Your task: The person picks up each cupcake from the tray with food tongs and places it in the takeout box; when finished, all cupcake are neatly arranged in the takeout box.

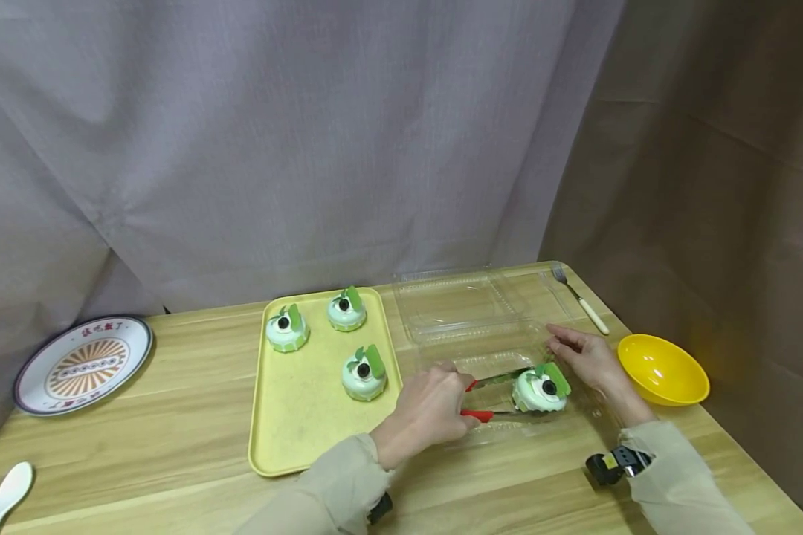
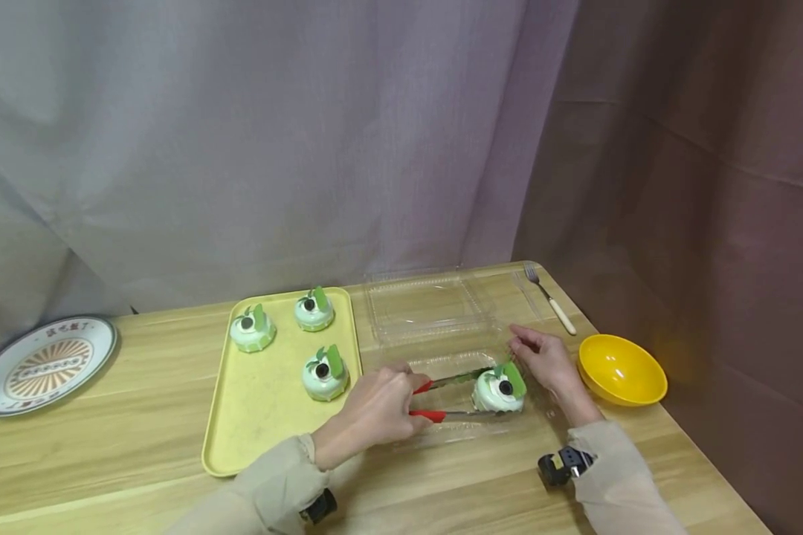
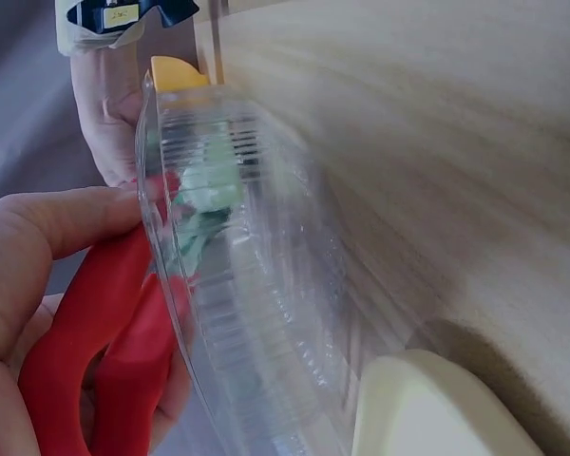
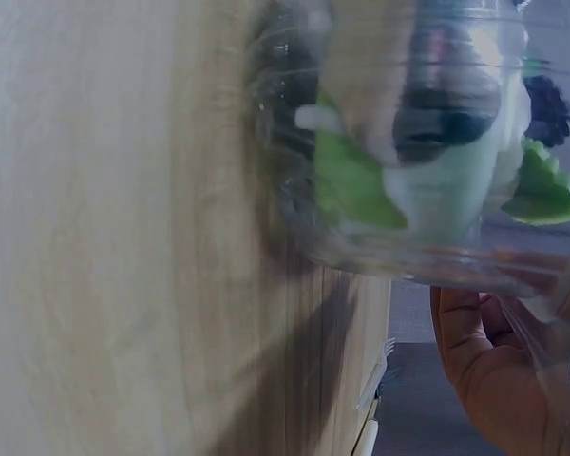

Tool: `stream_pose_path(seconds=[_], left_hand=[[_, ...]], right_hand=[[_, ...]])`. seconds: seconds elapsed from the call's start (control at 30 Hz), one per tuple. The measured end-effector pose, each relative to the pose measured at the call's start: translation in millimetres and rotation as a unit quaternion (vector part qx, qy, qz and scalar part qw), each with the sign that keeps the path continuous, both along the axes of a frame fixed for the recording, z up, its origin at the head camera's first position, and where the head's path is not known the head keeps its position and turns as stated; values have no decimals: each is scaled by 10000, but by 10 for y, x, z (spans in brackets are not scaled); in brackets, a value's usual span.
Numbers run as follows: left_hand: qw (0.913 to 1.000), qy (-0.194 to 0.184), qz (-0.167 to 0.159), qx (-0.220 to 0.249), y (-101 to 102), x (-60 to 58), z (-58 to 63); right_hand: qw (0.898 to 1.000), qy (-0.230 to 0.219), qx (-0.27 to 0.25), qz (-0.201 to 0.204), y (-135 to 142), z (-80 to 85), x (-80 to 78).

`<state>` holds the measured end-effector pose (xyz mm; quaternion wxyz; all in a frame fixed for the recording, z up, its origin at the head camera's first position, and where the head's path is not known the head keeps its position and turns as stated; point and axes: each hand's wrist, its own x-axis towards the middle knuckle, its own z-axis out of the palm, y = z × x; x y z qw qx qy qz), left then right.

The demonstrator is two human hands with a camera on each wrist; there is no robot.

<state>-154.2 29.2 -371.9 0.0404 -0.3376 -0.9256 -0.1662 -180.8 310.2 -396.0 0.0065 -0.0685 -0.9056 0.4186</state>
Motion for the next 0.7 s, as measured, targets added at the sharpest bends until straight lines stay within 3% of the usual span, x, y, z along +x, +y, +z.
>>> stream_pose_path(seconds=[0.4,0.7], left_hand=[[9998,189,-51,-61,11,-9,0],[10000,27,-73,18,4,-10,21]], right_hand=[[10000,78,-56,11,1,-2,-3],[9999,130,-40,57,17,-14,0]])
